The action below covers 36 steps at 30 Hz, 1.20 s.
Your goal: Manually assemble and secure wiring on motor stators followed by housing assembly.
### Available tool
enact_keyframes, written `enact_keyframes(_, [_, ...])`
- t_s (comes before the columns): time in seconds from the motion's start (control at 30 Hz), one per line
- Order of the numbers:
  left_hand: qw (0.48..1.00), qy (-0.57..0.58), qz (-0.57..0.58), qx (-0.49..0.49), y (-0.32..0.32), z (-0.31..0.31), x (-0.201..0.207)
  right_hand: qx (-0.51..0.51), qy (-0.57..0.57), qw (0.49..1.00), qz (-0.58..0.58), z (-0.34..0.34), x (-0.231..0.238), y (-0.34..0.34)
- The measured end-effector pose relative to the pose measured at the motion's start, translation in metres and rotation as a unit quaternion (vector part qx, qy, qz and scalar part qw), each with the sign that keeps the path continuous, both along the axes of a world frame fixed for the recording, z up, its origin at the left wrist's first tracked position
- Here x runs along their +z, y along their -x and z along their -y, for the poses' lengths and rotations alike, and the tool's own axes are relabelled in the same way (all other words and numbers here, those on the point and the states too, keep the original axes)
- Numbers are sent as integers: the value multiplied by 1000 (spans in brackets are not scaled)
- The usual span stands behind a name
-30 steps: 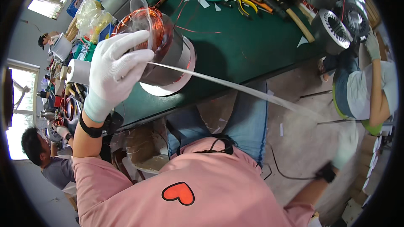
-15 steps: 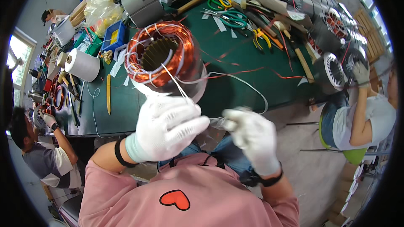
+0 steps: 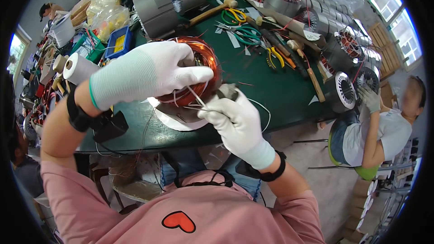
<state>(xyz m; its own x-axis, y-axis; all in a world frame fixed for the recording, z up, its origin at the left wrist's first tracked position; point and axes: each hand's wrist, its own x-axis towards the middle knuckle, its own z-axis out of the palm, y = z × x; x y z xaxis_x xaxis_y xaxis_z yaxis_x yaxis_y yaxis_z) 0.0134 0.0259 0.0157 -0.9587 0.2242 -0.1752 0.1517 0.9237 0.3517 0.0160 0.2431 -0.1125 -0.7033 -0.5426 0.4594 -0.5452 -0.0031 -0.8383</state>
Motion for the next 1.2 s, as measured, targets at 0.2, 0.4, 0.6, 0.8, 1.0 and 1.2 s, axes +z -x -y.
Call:
enact_keyframes(0.2, [946,-226,197,121,4,-18,-4,5,4,1000,-16,13,-7,-6])
enact_keyframes(0.4, [980,-181,-16,86,-10,-23,-34,27,18,999,-1,14,-14,-8])
enact_keyframes(0.6, [977,-164,-121,62,-19,-29,-44,59,84,994,27,15,-21,-7])
enact_keyframes(0.8, [961,-118,-249,-9,-39,-1,-25,123,115,963,210,-11,-13,-30])
enact_keyframes(1.0, [928,-70,-363,-49,-61,-5,-70,123,187,955,192,12,48,-32])
enact_keyframes(1.2, [869,-135,-471,-69,-55,2,-102,208,329,691,609,-6,36,-18])
